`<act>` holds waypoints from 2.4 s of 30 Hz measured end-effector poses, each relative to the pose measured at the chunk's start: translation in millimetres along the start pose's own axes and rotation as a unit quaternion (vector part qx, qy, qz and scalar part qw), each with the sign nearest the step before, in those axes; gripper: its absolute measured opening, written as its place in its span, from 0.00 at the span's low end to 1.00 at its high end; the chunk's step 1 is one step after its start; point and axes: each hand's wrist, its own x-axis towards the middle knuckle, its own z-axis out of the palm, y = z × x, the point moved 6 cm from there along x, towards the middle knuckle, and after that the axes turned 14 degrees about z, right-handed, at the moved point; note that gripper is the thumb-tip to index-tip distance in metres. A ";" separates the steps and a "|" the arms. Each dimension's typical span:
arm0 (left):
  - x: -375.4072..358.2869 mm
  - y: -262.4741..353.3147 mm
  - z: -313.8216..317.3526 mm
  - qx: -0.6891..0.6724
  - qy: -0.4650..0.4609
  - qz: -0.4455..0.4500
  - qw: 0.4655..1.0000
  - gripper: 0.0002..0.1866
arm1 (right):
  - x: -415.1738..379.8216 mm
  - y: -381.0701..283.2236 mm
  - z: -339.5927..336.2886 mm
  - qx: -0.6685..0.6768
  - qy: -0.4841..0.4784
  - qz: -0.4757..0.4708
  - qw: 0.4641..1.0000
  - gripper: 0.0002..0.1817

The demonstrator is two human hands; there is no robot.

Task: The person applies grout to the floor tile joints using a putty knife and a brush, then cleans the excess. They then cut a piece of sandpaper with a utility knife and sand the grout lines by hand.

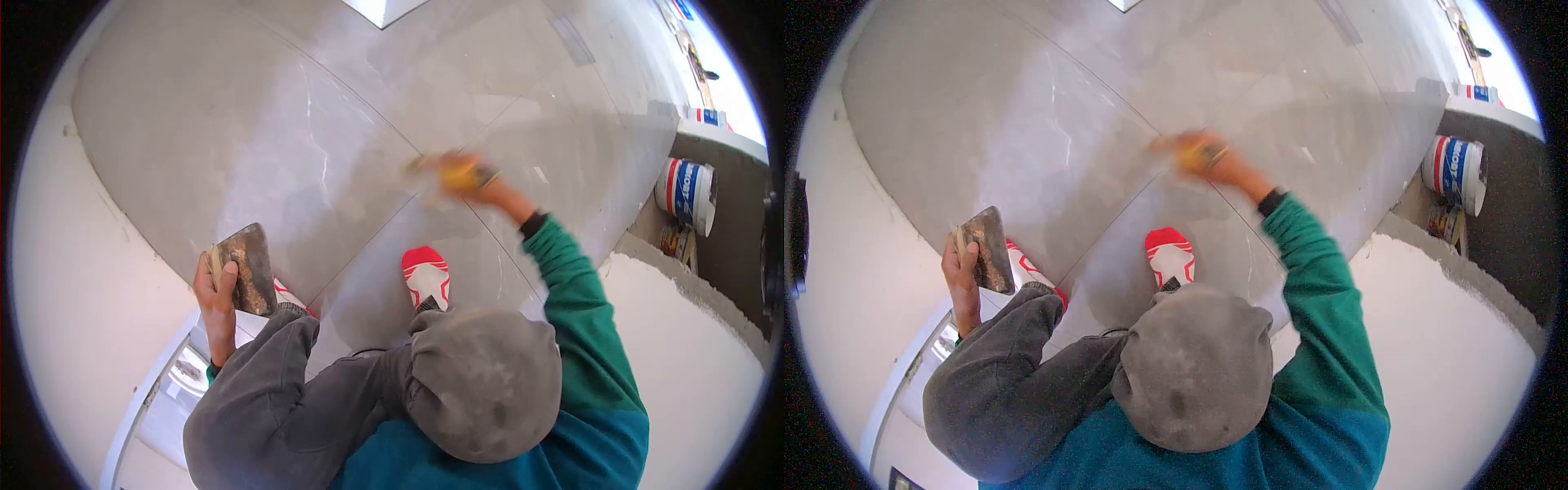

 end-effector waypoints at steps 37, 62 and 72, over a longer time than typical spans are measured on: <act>-37.2 -178.4 -0.8 0.035 0.051 -0.020 0.998 0.21 | 230.8 -409.3 -40.7 -0.265 -0.058 0.012 0.962 0.25; -45.7 -153.0 -68.8 -0.191 0.290 -0.099 0.932 0.15 | 404.4 -500.6 413.2 -0.042 -0.275 0.068 0.958 0.37; -47.9 -155.2 -58.0 -0.127 0.267 -0.204 0.934 0.18 | 405.0 -508.4 391.2 -0.071 -0.207 -0.078 0.973 0.34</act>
